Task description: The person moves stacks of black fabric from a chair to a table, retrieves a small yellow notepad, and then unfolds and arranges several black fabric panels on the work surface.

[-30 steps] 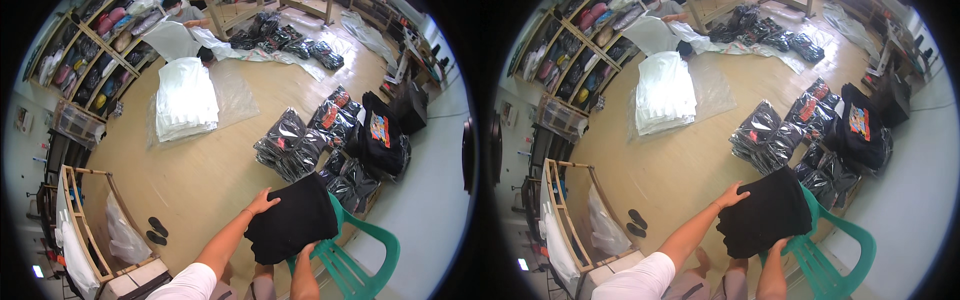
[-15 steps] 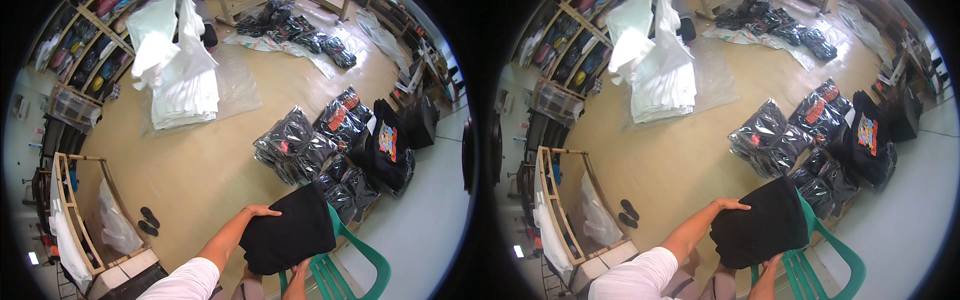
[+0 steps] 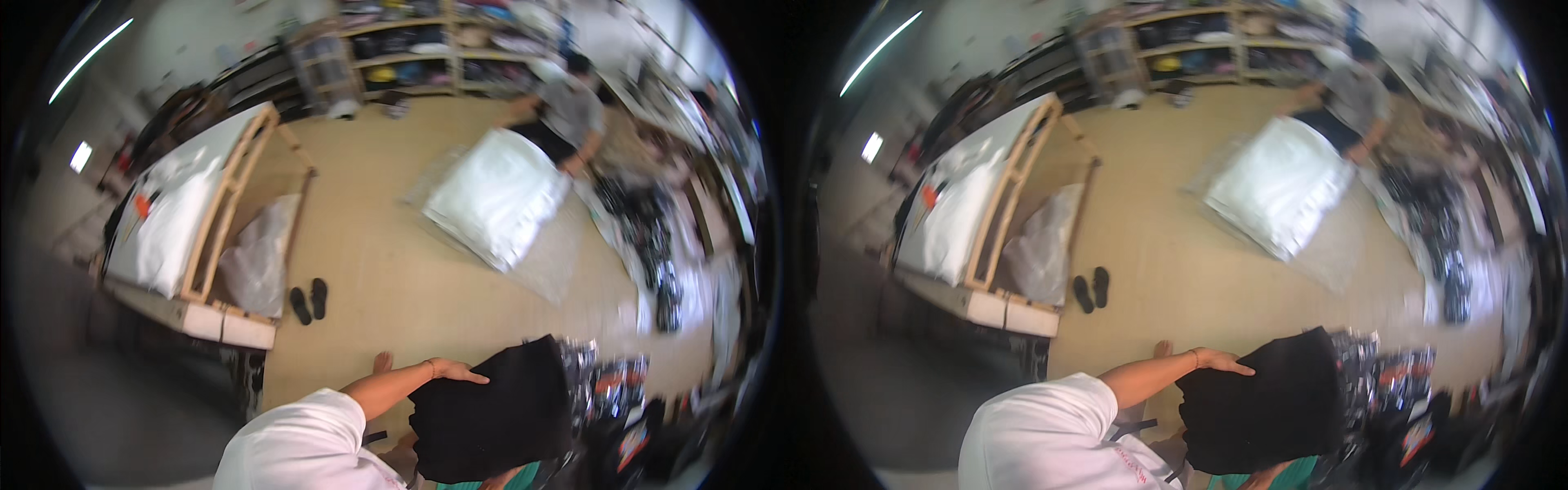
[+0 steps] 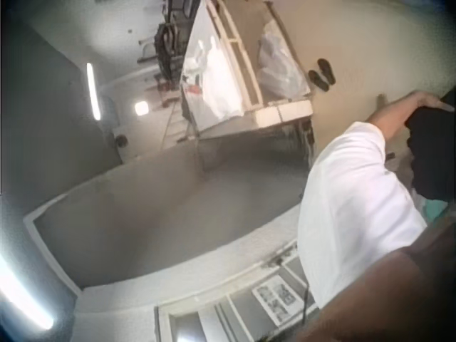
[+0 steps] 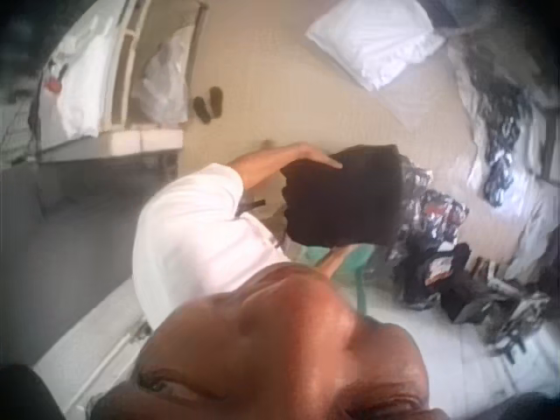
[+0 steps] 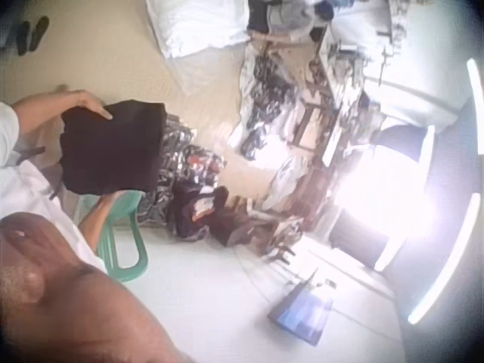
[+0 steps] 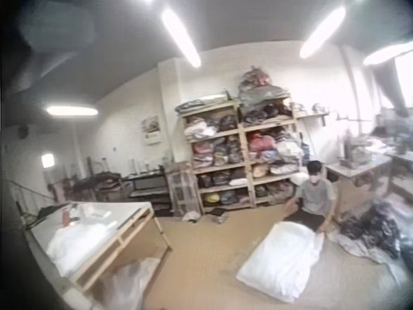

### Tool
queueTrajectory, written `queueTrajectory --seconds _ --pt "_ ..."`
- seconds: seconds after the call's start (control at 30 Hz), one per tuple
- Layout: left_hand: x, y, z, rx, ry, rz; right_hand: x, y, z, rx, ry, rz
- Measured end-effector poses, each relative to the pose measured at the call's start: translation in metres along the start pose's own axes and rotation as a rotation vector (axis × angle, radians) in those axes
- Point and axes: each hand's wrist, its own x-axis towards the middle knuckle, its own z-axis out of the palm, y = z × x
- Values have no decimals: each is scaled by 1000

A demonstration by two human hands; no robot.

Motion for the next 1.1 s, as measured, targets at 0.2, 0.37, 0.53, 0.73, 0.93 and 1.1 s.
queueTrajectory --seconds 0.2,0.37,0.53,0.73,0.93,1.1 --pt "-117 53 -141 69 320 436 33 -38 229 -170 -300 -27" --pt "-245 84 -278 -112 436 562 39 -23 430 -225 -520 -19" --pt "-354 79 -404 -96 740 608 71 33 591 -219 -712 54" --pt "-441 7 -575 -80 1321 559 125 141 822 -152 -1049 222" --pt "-546 -52 -696 -615 1457 486 167 276 1084 -148 -1421 510" --pt "-620 -93 -786 -1151 1651 661 145 404 1321 -335 -1948 479"
